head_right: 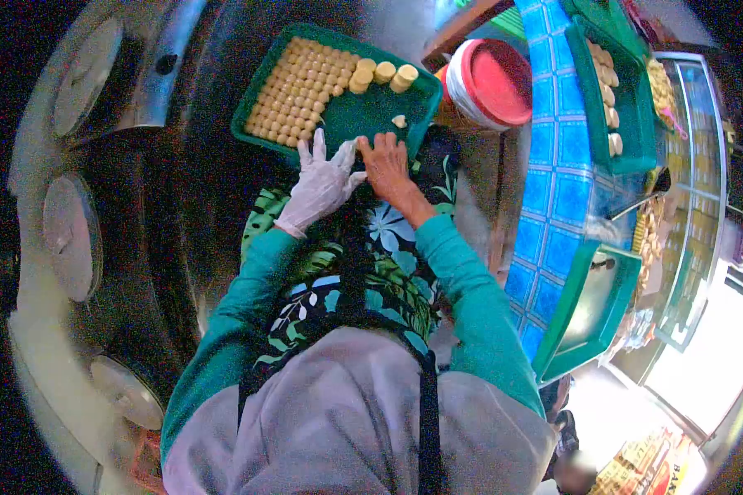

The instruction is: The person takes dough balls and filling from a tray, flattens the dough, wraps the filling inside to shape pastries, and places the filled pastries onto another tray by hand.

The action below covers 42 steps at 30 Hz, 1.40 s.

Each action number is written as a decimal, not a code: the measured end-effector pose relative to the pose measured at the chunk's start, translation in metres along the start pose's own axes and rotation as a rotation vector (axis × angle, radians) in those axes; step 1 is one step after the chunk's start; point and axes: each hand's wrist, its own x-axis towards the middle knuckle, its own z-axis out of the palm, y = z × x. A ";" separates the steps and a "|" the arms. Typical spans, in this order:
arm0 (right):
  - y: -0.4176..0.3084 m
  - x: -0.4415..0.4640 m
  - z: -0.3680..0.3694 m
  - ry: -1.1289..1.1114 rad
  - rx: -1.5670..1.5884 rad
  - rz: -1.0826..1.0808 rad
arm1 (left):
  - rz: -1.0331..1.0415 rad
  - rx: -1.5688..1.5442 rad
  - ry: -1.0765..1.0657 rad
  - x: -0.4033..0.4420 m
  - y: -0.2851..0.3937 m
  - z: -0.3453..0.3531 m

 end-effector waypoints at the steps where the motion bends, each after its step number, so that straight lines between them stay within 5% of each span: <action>1: 0.005 -0.001 0.001 0.029 -0.023 -0.038 | 0.025 0.066 0.013 0.001 0.004 0.003; 6: 0.032 0.015 0.011 -0.066 0.217 0.010 | 0.018 -0.010 -0.040 0.013 0.002 0.003; 11: 0.022 0.080 0.011 0.568 -0.161 -0.051 | 0.051 0.015 0.008 0.021 0.001 0.002; 15: 0.007 0.096 0.031 0.561 -0.299 -0.179 | -0.041 -0.291 0.152 -0.006 -0.020 0.031; 16: 0.006 0.097 0.033 0.538 -0.365 -0.219 | -0.036 -0.374 0.322 -0.009 -0.021 0.031; 25: 0.019 0.095 0.029 0.571 -0.174 -0.139 | 0.010 -0.414 0.323 -0.005 -0.028 0.028; 35: -0.001 0.106 0.034 0.556 -0.345 -0.229 | 0.016 -0.402 0.325 -0.005 -0.029 0.030; 42: -0.007 0.097 0.034 0.571 -0.301 -0.106 | 0.031 -0.399 0.369 -0.006 -0.029 0.033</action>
